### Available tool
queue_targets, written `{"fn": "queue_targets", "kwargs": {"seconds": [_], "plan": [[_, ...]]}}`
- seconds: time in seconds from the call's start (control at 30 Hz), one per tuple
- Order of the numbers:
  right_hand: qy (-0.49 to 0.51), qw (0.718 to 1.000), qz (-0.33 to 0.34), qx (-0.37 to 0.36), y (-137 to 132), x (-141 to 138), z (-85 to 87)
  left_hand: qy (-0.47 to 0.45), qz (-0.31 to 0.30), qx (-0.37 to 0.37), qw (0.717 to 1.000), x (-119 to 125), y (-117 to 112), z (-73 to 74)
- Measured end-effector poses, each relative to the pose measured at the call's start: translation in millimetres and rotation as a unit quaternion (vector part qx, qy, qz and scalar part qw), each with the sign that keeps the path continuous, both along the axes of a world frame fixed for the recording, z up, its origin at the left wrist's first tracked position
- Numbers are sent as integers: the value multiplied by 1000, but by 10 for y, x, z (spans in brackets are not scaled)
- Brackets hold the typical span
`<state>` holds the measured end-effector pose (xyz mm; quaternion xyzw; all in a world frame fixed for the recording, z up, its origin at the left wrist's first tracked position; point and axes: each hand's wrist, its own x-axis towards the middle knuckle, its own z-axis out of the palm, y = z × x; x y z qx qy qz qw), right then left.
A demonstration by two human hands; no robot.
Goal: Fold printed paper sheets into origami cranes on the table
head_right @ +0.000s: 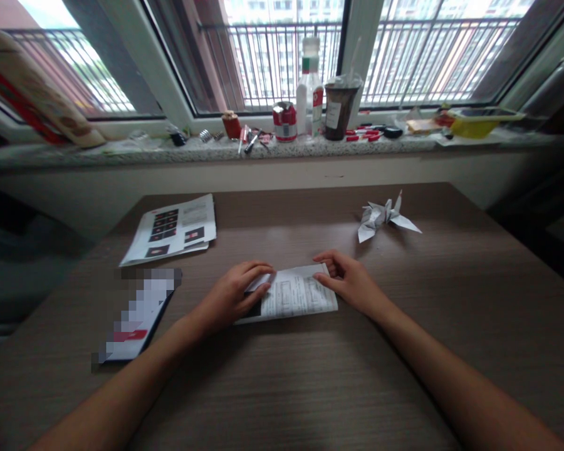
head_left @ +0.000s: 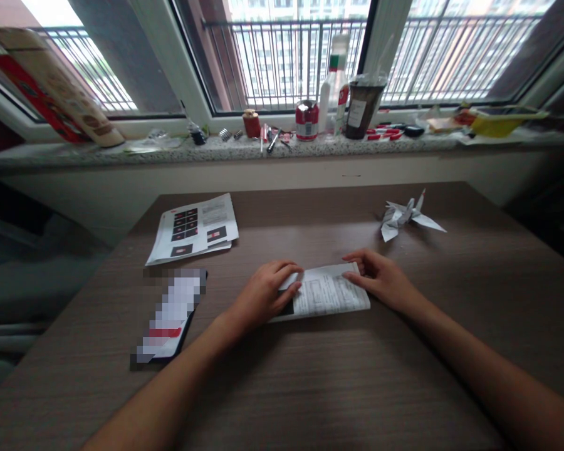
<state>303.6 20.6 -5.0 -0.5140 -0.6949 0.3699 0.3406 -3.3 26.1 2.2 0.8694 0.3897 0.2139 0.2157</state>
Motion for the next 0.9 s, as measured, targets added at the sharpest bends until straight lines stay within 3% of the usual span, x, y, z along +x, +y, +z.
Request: {"fn": "queue_targets", "kwargs": {"seconds": [0.17,0.27,0.4,0.57,0.77,0.9], "plan": [[10,1000,5,-5,-26,-50,-3,-26,16,-64,997,24,-9,-7],[64,997,1,-43,-15,-60,-21,-76,18,-114,990,15,-12,-20],[143,984,-7,-109,28,-43,-46,-139,64,-161,975,6,-29,-47],[157,978,-34,-130,49,-22,-36,-173,100,-208,958,30,-47,-50],[153,976,-65,-140,27,-24,-17,-237,109,-243,934,47,-37,-69],[220,960,-52,-164,-14,-61,-4,-251,95,-273,924,63,-56,-114]]}}
